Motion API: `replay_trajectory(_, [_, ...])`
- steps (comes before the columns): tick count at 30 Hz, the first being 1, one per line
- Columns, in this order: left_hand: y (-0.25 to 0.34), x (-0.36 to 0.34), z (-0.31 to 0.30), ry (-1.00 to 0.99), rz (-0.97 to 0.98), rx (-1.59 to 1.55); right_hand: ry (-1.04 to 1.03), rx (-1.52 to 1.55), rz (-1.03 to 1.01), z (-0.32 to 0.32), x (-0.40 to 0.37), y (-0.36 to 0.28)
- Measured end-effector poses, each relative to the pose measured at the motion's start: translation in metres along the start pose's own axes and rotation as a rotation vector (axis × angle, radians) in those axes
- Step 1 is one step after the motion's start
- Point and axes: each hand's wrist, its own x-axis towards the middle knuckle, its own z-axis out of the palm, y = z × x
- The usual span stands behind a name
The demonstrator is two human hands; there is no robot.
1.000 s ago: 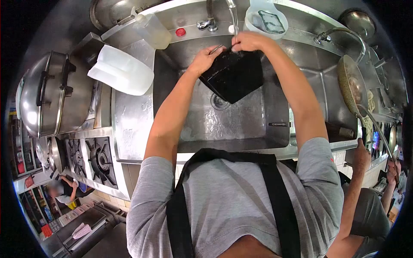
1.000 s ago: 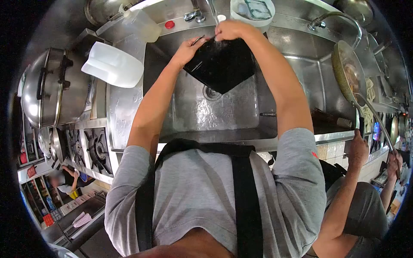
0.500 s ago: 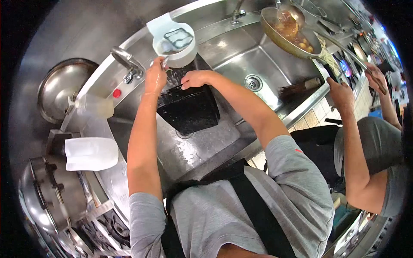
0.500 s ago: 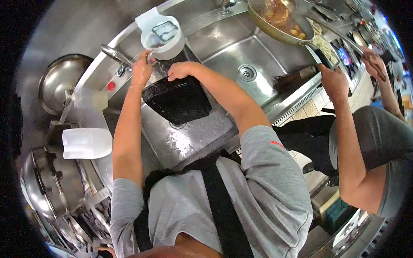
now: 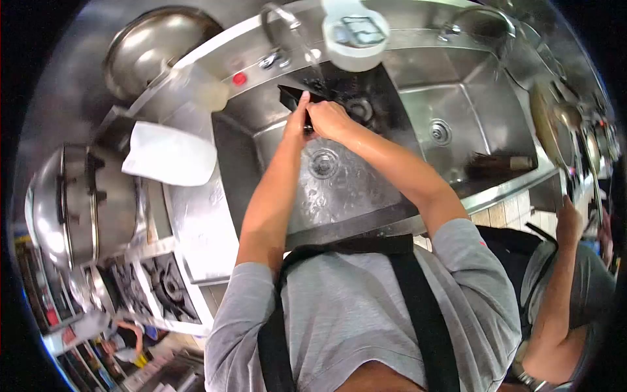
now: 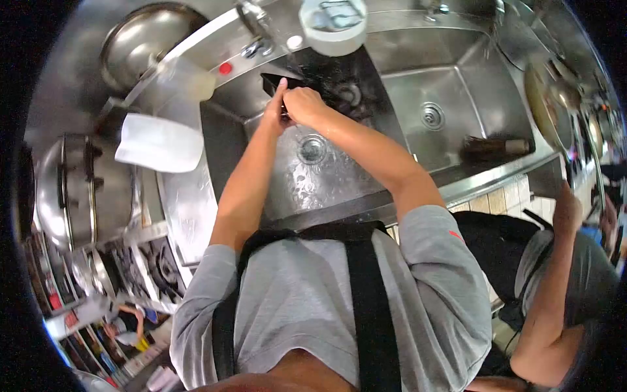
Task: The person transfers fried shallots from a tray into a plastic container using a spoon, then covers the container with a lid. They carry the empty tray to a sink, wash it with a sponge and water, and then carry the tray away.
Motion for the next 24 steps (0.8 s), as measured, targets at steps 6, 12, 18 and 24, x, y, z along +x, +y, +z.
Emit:
replay_trajectory(6, [-0.045, -0.008, -0.040, 0.205, 0.038, -0.115, -0.551, 0.430, -0.035, -0.025, 0.025, 0.004])
replay_trajectory(12, [-0.060, -0.032, -0.072, 0.102, 0.073, -0.393, -0.046, -0.056, -0.022, -0.042, 0.100, 0.051])
replay_trajectory(18, [-0.065, -0.049, -0.080, -0.116, 0.058, -0.591, -0.479, 0.743, 0.083, -0.076, 0.094, 0.004])
replay_trajectory(24, [-0.086, -0.050, -0.084, -0.114, 0.022, -0.561, -0.461, 0.644, 0.103, -0.075, 0.105, 0.012])
